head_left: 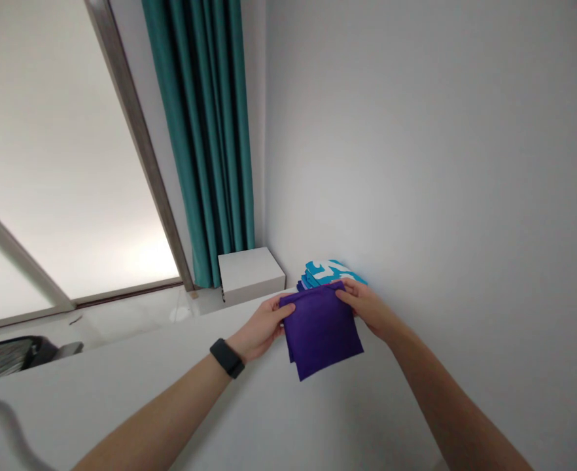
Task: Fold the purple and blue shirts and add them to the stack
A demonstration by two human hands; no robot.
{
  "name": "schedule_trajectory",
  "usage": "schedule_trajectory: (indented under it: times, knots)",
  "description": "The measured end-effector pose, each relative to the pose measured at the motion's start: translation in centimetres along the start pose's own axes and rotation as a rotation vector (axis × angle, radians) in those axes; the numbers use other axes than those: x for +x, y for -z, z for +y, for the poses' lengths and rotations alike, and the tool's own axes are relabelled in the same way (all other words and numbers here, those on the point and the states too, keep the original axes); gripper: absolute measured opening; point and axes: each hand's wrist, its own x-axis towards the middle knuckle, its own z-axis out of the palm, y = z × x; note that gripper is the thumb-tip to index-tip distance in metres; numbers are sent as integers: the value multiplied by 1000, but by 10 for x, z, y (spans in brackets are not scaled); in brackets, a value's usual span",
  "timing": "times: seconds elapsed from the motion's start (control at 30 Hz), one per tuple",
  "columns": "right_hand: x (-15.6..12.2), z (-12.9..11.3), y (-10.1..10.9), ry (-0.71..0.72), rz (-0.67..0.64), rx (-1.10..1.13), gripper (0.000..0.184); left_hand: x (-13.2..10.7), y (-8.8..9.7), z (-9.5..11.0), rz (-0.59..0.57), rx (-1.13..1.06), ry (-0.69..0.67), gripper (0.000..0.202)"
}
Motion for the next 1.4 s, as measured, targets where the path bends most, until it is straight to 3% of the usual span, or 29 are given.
schedule_trajectory:
  times: [0.2,0.37,0.47,0.57,0.77,0.9,1.03,1.1,1.23,1.3,1.4]
  knots:
    - [63,-33,39,36,139,-228,31,76,-18,20,87,-1,-38,25]
    - [119,-34,51,-32,211,-451,35,131,-16,22,184,-7,-16,20]
    - [143,-19,54,-52,252,-532,37,143,-8,16,212,-6,3,15]
    - [154,-2,56,-47,296,-619,38,138,2,7,215,-6,26,15]
    - [134,15,59,97,304,-743,37,124,10,-16,161,-8,65,26]
    - [98,19,67,205,310,-753,34,125,-1,-29,120,-5,91,26]
    - [67,34,73,224,375,-722,33,125,-11,-32,109,-22,92,23]
    - [57,44,72,190,443,-641,33,123,-13,-30,112,-35,92,20]
    - [42,60,62,-11,574,-173,25,119,-16,-22,114,-48,97,20]
    - [36,61,56,-78,534,-56,17,118,-19,-18,121,-47,93,21]
    - [26,53,49,-150,415,62,18,117,-23,-12,138,-42,81,20]
